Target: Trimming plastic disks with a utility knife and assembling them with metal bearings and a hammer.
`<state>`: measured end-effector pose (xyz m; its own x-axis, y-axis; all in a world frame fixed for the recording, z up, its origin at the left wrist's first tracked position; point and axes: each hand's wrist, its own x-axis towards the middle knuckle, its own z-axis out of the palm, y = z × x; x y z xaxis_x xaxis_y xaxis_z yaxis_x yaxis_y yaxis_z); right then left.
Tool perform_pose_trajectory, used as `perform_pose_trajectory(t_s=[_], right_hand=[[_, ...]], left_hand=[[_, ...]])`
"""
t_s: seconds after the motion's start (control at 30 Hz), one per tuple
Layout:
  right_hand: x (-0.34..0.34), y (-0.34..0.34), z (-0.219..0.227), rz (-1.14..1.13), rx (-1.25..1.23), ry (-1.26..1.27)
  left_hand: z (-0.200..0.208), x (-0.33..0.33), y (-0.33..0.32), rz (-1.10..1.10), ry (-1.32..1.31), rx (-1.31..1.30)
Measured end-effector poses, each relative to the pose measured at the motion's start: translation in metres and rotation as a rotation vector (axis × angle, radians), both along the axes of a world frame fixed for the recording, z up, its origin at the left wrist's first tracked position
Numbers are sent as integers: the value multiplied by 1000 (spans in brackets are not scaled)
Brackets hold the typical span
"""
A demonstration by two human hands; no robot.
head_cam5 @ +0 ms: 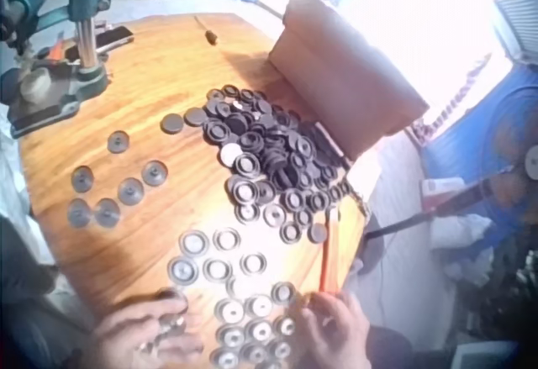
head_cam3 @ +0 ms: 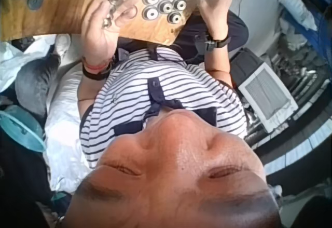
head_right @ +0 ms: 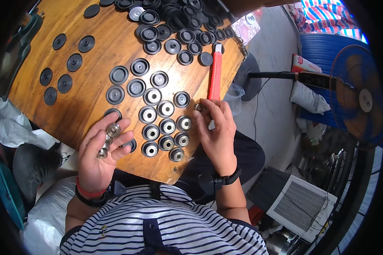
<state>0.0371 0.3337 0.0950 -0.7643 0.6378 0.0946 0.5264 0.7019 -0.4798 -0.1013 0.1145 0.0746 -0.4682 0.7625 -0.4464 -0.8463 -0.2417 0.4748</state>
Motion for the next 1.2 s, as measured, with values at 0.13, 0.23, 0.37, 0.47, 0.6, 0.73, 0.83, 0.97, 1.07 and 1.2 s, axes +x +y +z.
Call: perform_pose_trajectory(t_s=[0.13,0.23,0.37,0.47,0.6,0.73,0.83,0.97,1.07,1.2], right_hand=[[-26,-2,5,127,31,22],[-32,-1,5,144,10,1],[-31,-1,2,156,33,-20],[-31,0,2,151,48,-24],[-31,0,-2,173,102,-16],[-31,0,-3,161,102,-20],[-30,1,-8,177,92,15],[-26,0,-10,101,-2,9],[-30,2,-4,200,164,34],[-40,-36,27,589,33,101]], left_hand=[[4,4,0,-60,-8,-5],[3,8,0,-85,-44,79],[4,10,1,-105,-54,82],[6,11,2,-110,-52,85],[7,10,0,-110,-46,84],[8,10,1,-113,-37,79],[7,12,0,-111,-34,87],[7,13,0,-123,-26,141],[7,16,-1,-107,-66,180],[7,17,-5,-97,-84,183]])
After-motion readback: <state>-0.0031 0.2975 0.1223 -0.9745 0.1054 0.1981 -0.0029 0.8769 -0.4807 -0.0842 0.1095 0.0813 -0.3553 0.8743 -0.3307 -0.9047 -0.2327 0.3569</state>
